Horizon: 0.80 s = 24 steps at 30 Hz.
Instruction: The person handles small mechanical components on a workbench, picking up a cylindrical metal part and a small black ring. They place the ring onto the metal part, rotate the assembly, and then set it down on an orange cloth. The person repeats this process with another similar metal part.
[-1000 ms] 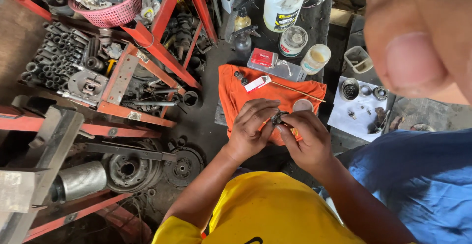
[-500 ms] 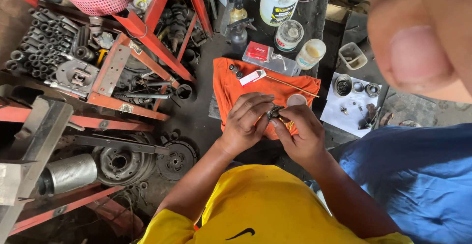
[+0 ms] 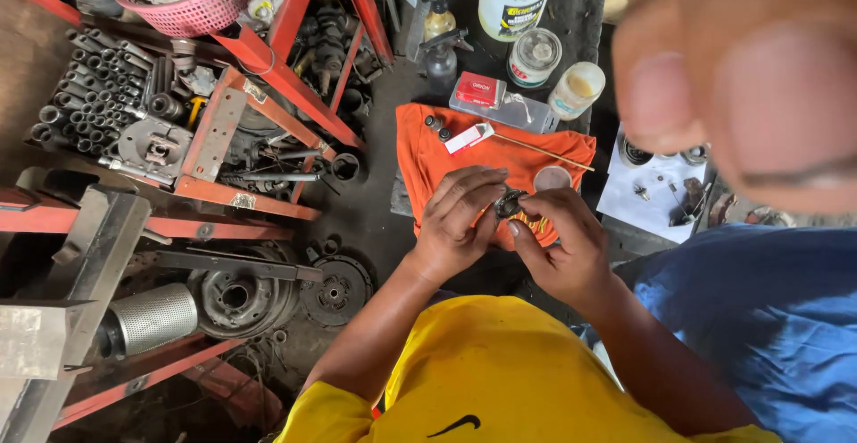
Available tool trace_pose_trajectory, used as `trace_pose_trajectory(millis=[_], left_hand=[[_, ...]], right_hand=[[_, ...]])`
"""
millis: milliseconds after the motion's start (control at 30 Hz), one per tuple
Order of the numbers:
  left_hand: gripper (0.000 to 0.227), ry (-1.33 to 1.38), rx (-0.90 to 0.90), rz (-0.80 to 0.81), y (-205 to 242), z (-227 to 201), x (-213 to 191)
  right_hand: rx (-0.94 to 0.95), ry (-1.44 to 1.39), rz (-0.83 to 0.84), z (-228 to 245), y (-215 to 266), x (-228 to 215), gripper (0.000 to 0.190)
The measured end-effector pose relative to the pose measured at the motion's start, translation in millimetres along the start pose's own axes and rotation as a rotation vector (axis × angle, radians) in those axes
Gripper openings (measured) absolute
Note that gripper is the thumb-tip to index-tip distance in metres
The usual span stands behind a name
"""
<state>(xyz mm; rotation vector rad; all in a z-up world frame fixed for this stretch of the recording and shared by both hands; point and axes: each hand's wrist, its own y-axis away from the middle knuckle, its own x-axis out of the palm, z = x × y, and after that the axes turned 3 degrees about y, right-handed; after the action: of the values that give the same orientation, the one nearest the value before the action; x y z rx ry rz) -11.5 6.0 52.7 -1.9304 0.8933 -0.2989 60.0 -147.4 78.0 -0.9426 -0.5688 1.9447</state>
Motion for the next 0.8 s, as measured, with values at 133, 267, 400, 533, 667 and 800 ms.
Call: trace_pose_trajectory(millis=[133,267,400,533,667,800], left_hand=[[0.018,0.024,-0.026,-0.001,0,-2,-1],[0.019,0.046,-0.048,-0.004,0,-1,-2],[0.022,0.082,-0.079,-0.003,0,-1,-3],[0.022,0.111,-0.100,-0.007,6,1,0],[0.022,0.119,-0.093,-0.005,13,5,1],[0.024,0.104,-0.091,0.026,15,2,-5]], right_hand=[[0.018,0.003,-0.033,-5,7,0,0.022],[0.040,-0.015,-0.048,-5,8,-1,0.022],[0.045,-0.019,-0.079,0,8,2,0.021],[0.022,-0.011,-0.105,0,7,6,0.023],[-0.016,0.056,-0.054,1,3,12,0.027],[0.007,0.104,0.052,1,8,10,0.019]])
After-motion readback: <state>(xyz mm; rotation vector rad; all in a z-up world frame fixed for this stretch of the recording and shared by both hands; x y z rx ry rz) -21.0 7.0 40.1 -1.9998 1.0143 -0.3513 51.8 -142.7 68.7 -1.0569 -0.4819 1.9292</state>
